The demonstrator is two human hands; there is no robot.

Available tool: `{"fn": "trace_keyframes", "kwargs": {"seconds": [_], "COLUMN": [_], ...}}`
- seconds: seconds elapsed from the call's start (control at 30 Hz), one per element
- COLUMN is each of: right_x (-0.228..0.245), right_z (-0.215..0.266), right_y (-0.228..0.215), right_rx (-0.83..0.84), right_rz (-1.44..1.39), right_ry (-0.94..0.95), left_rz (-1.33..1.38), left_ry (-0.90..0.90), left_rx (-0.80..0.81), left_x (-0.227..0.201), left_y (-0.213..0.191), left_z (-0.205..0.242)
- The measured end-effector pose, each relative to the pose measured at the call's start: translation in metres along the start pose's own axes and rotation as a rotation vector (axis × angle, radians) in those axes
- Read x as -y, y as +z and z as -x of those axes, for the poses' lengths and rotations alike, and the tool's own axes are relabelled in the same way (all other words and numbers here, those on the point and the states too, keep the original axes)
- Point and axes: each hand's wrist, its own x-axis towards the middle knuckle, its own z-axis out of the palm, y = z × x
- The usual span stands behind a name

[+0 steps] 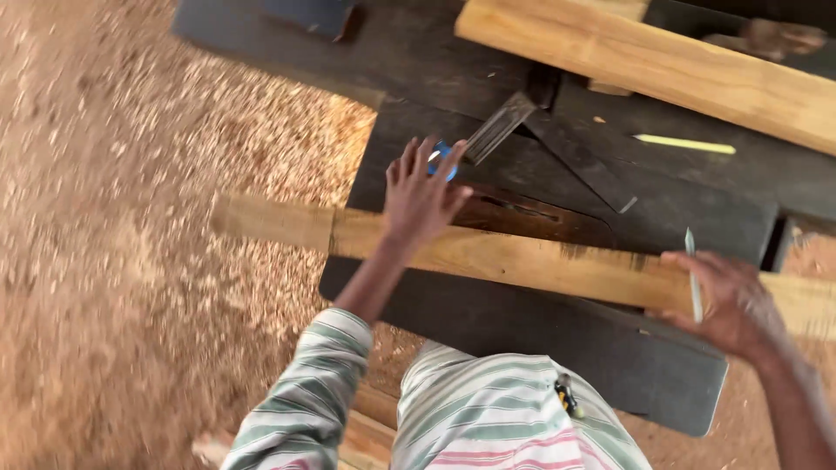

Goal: Measuring and marking wood planks using a tape measure and a speed square on a workshop table.

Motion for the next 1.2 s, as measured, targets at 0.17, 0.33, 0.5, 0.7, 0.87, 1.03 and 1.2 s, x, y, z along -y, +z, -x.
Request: {"fn": "trace_keyframes", "kwargs": {"seconds": [0.17, 0.33, 0.5, 0.7, 0.87, 1.03, 1.2], "right_x": [-0.006, 0.093, 0.146, 0.102, -0.06, -0.146, -0.163], "right_z": [-0.006, 0.005, 0.015, 0.035, 0.052, 0.066, 0.057], "right_y": [-0.023, -0.055, -0.027, -0.01, 0.011, -0.014, -0.028], "right_rx": [-0.142, -0.116, -0.073, 0.081, -0.621, -0.629, -0.505], "right_rz": [0.067, -0.643, -1.622, -1.802, -1.45, -0.837, -0.978], "right_ry": [-0.011, 0.214, 0.096, 0.128, 0.435, 0.554, 0.815], "left_rz": [-0.021, 0.718, 0.762, 0.633, 0.338, 0.164, 0.082], "left_ry": [0.107, 0.084, 0.249, 0.208, -0.437, -0.322, -0.292], "left_rx": [0.15, 0.189, 0.101, 0.242, 0.445, 0.349, 0.276], "left_x": [0.038, -0.071, -0.168, -0.172, -0.091, -0.06, -0.077], "left_y": [0.018, -0.037, -0.048, -0.044, -0.069, -0.061, -0.032], "left_z": [-0.017, -0.001, 0.029, 0.052, 0.046, 0.039, 0.043]}}
